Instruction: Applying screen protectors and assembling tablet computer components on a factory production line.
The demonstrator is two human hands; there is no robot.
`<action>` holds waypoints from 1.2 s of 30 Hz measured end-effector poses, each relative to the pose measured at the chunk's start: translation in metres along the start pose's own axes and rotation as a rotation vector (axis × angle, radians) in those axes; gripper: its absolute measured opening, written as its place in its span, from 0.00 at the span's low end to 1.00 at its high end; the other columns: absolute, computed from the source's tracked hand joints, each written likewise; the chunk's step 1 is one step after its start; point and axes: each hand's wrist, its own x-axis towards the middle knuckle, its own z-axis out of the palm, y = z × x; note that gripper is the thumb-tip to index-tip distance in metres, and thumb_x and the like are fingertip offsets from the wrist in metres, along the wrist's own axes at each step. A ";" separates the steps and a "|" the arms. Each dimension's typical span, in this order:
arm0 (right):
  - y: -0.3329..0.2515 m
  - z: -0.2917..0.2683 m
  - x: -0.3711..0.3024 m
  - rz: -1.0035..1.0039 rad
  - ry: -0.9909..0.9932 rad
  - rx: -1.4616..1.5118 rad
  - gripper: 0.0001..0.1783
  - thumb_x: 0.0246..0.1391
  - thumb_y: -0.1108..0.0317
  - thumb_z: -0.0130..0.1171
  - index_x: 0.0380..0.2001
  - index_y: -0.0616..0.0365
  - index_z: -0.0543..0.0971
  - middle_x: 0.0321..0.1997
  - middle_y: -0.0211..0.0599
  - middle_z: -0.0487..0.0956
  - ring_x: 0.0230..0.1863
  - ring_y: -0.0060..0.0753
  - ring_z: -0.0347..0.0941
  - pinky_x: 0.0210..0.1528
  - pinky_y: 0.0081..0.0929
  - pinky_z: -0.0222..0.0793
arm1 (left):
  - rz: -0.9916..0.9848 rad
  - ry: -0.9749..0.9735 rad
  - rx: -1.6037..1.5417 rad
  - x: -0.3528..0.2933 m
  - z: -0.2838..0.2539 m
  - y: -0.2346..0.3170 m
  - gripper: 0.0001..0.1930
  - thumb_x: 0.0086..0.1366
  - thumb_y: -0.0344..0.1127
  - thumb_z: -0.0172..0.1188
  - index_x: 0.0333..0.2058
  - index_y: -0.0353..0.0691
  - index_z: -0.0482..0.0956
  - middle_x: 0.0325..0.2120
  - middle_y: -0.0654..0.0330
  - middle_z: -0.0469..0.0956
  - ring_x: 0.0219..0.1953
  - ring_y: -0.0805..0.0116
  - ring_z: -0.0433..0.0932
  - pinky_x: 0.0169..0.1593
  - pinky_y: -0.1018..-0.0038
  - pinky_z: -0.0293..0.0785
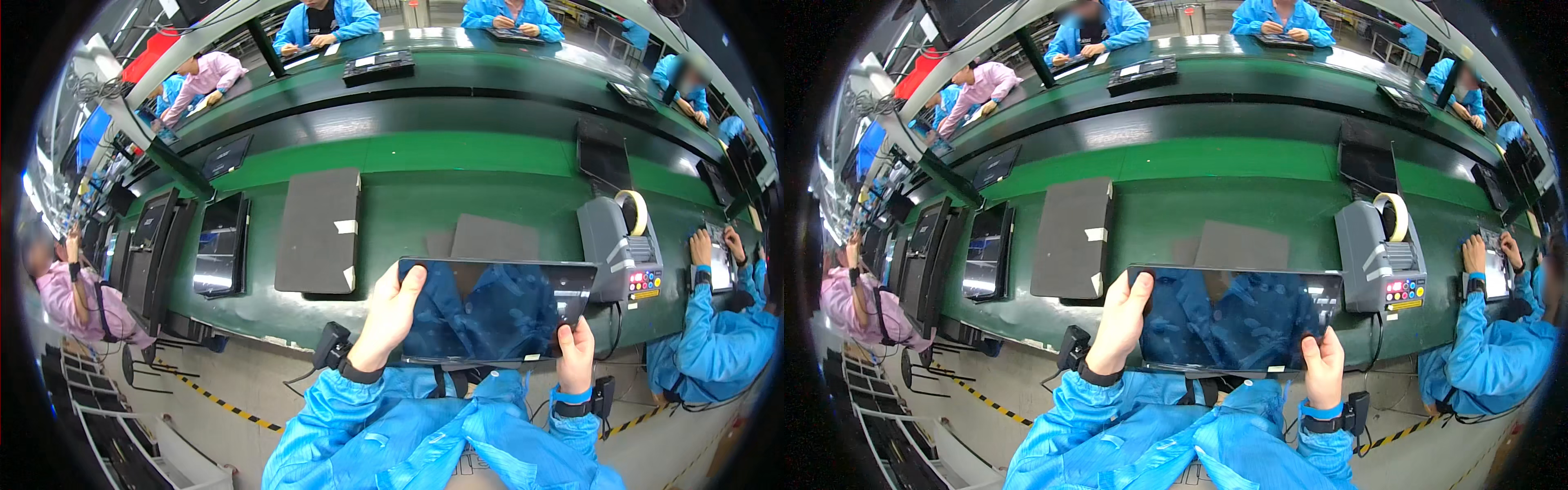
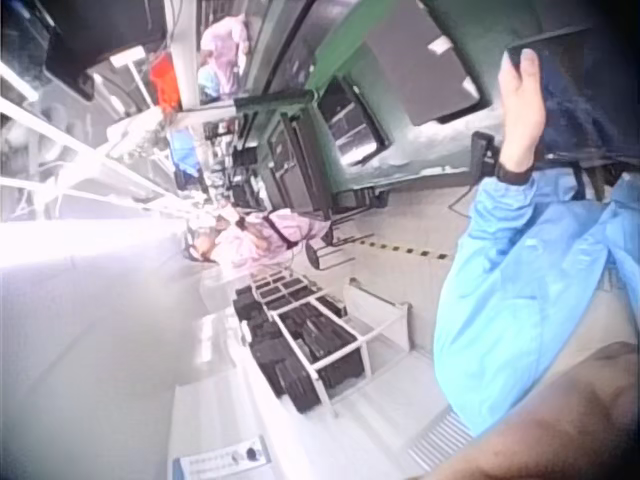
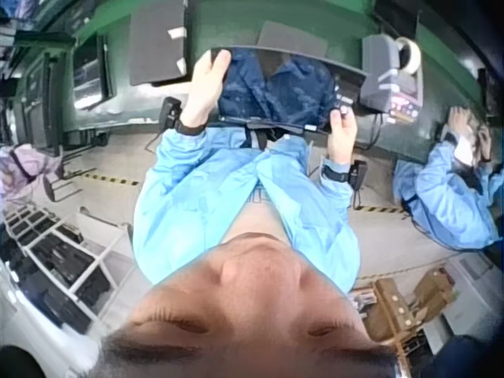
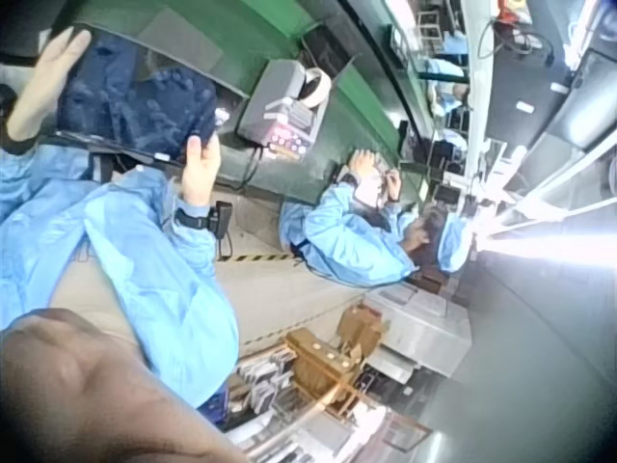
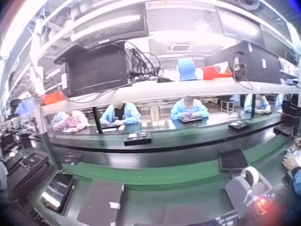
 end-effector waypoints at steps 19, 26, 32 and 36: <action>-0.006 -0.043 -0.012 0.137 0.084 -0.143 0.10 0.63 0.64 0.50 0.35 0.61 0.73 0.27 0.34 0.77 0.23 0.20 0.71 0.27 0.18 0.67 | 0.187 -0.054 0.059 0.017 0.016 0.009 0.11 0.64 0.29 0.56 0.44 0.38 0.69 0.42 0.63 0.71 0.44 0.75 0.68 0.49 0.79 0.64; -0.025 -0.085 0.012 -0.001 0.724 0.177 0.23 0.64 0.49 0.44 0.36 0.62 0.71 0.25 0.38 0.77 0.15 0.20 0.65 0.16 0.16 0.59 | 0.144 -0.149 -0.035 0.022 0.032 0.011 0.10 0.64 0.25 0.54 0.44 0.39 0.69 0.40 0.67 0.68 0.40 0.79 0.66 0.46 0.83 0.62; -0.015 -0.075 0.028 -0.097 0.704 -0.001 0.11 0.63 0.62 0.50 0.34 0.59 0.72 0.29 0.37 0.78 0.20 0.16 0.67 0.18 0.14 0.61 | 0.100 -0.172 -0.030 0.015 0.032 0.011 0.11 0.63 0.25 0.56 0.44 0.37 0.70 0.41 0.64 0.70 0.43 0.78 0.67 0.48 0.81 0.63; -0.064 -0.074 0.008 -0.325 0.767 -0.237 0.08 0.63 0.65 0.49 0.30 0.55 0.71 0.27 0.26 0.74 0.19 0.10 0.60 0.20 0.10 0.55 | 0.093 -0.254 -0.056 0.019 0.034 0.011 0.12 0.63 0.25 0.55 0.45 0.37 0.70 0.41 0.63 0.70 0.44 0.77 0.67 0.48 0.81 0.64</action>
